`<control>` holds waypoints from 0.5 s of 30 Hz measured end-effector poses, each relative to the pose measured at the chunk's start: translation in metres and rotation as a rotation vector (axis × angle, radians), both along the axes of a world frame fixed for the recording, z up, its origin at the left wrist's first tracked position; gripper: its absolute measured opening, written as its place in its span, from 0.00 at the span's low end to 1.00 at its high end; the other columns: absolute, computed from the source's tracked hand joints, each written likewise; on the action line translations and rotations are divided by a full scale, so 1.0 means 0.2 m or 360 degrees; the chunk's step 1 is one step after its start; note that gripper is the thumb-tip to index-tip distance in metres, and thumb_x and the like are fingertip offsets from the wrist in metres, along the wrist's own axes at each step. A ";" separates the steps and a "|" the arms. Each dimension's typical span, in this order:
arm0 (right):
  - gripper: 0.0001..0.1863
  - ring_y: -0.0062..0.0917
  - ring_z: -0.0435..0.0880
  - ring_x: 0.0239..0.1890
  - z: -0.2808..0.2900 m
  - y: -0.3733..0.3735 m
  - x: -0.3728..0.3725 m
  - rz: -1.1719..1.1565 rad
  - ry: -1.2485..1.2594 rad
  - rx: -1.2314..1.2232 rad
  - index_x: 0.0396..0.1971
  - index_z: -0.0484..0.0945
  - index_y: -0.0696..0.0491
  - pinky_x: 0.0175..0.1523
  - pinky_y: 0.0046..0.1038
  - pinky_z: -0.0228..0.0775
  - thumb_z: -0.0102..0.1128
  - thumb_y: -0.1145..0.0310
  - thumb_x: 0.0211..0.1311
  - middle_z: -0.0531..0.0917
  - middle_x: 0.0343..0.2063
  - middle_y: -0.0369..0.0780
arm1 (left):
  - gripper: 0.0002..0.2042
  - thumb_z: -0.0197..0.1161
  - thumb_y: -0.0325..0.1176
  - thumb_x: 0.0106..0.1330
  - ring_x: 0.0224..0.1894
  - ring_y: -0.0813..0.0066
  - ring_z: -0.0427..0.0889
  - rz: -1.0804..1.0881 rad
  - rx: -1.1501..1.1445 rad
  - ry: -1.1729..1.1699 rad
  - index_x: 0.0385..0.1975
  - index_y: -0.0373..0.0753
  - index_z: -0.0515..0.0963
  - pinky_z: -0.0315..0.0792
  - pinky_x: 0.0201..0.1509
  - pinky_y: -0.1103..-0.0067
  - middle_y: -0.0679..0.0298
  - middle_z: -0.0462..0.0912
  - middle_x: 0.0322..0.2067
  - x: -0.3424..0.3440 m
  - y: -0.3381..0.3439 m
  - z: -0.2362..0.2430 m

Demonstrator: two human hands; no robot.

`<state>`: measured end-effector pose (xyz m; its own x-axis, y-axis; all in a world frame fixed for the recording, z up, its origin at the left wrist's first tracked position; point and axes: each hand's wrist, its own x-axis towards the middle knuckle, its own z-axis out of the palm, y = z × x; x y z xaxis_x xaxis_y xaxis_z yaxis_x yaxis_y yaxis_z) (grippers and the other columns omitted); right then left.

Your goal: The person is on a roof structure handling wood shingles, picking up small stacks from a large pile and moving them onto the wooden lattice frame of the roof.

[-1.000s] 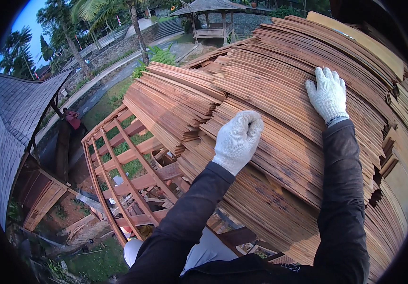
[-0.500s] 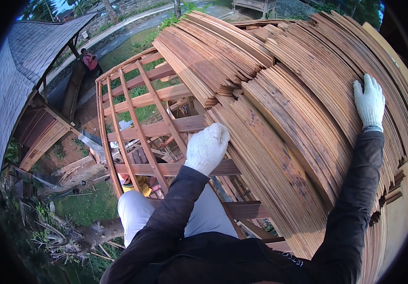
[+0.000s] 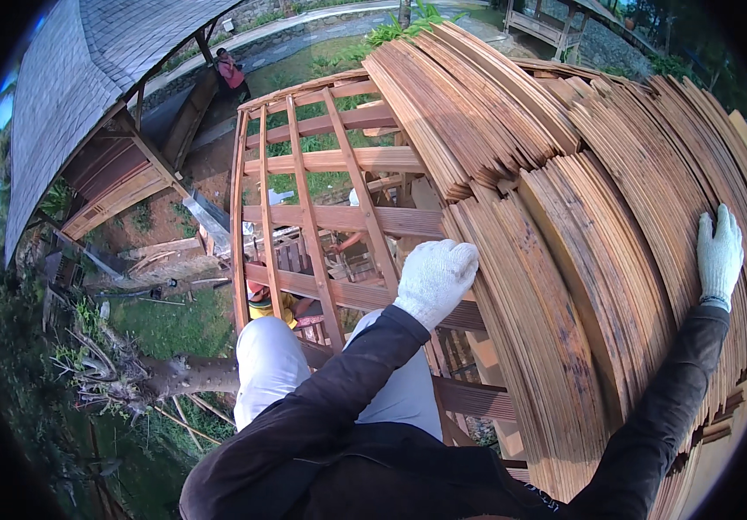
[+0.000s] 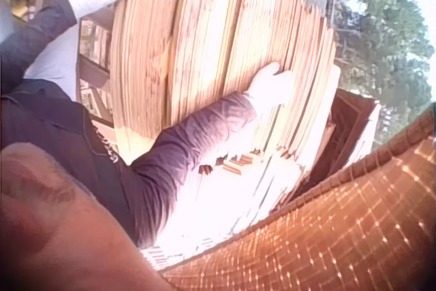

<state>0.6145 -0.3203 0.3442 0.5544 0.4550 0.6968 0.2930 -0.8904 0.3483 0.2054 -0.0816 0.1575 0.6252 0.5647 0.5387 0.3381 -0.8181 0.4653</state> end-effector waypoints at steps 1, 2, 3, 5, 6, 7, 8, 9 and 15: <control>0.30 0.39 0.72 0.68 -0.01 -0.02 0.02 0.0013 -0.0002 0.0003 0.68 0.69 0.54 0.72 0.42 0.61 0.50 0.51 0.75 0.75 0.65 0.46 | 0.03 0.65 0.32 0.61 0.34 0.55 0.84 -0.0006 0.0020 -0.0017 0.33 0.43 0.82 0.76 0.41 0.62 0.58 0.82 0.27 0.01 0.00 -0.01; 0.30 0.39 0.72 0.68 -0.02 -0.03 0.04 0.0017 -0.0050 -0.0008 0.68 0.69 0.54 0.72 0.42 0.61 0.50 0.51 0.75 0.75 0.65 0.46 | 0.04 0.66 0.31 0.60 0.34 0.55 0.84 -0.0014 0.0037 -0.0041 0.33 0.43 0.82 0.76 0.41 0.62 0.58 0.82 0.27 0.02 -0.01 -0.01; 0.30 0.39 0.72 0.68 -0.04 -0.03 0.06 0.0016 -0.0099 -0.0018 0.68 0.69 0.54 0.72 0.42 0.61 0.50 0.51 0.75 0.75 0.65 0.46 | 0.04 0.66 0.31 0.60 0.34 0.55 0.83 -0.0025 0.0054 -0.0065 0.33 0.43 0.82 0.76 0.42 0.62 0.58 0.82 0.27 0.02 -0.01 -0.02; 0.30 0.39 0.73 0.67 -0.02 -0.02 0.06 0.0043 -0.0088 -0.0010 0.68 0.70 0.55 0.71 0.41 0.62 0.51 0.51 0.75 0.75 0.65 0.46 | 0.05 0.67 0.30 0.59 0.34 0.55 0.83 -0.0041 0.0116 -0.0139 0.34 0.43 0.82 0.76 0.42 0.62 0.59 0.82 0.27 0.02 -0.01 -0.02; 0.30 0.39 0.73 0.67 -0.01 -0.02 0.05 0.0051 -0.0070 -0.0005 0.68 0.70 0.55 0.71 0.41 0.62 0.51 0.51 0.75 0.75 0.65 0.46 | 0.06 0.67 0.30 0.58 0.35 0.55 0.83 -0.0054 0.0147 -0.0177 0.34 0.43 0.82 0.76 0.42 0.62 0.59 0.82 0.27 0.02 -0.01 -0.02; 0.30 0.39 0.73 0.67 -0.01 0.00 0.04 0.0061 -0.0045 -0.0001 0.68 0.70 0.55 0.71 0.41 0.63 0.51 0.52 0.75 0.75 0.64 0.46 | 0.06 0.67 0.30 0.58 0.35 0.55 0.83 -0.0055 0.0153 -0.0190 0.35 0.43 0.82 0.76 0.42 0.62 0.59 0.82 0.27 0.02 -0.01 -0.03; 0.30 0.39 0.73 0.67 0.00 0.01 0.02 0.0070 -0.0020 0.0002 0.67 0.70 0.55 0.71 0.41 0.63 0.51 0.52 0.75 0.76 0.64 0.46 | 0.07 0.67 0.30 0.58 0.35 0.55 0.83 -0.0057 0.0160 -0.0204 0.35 0.43 0.82 0.76 0.42 0.62 0.59 0.82 0.27 0.02 -0.01 -0.03; 0.29 0.39 0.73 0.67 -0.01 0.01 0.01 0.0071 -0.0016 0.0002 0.67 0.70 0.55 0.71 0.41 0.63 0.51 0.52 0.75 0.76 0.64 0.47 | 0.07 0.68 0.30 0.57 0.35 0.55 0.83 -0.0060 0.0166 -0.0217 0.36 0.43 0.82 0.76 0.42 0.62 0.59 0.82 0.27 0.02 -0.02 -0.04; 0.29 0.40 0.73 0.67 0.00 0.00 0.01 0.0070 -0.0051 -0.0011 0.67 0.70 0.55 0.71 0.41 0.63 0.51 0.52 0.75 0.76 0.64 0.47 | 0.06 0.66 0.31 0.62 0.36 0.55 0.83 -0.0068 0.0091 -0.0138 0.37 0.43 0.83 0.76 0.43 0.62 0.59 0.82 0.29 0.01 -0.02 -0.03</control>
<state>0.6168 -0.3208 0.3443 0.5111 0.4833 0.7107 0.3204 -0.8745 0.3643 0.2083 -0.0849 0.1514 0.5975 0.5056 0.6224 0.2629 -0.8568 0.4436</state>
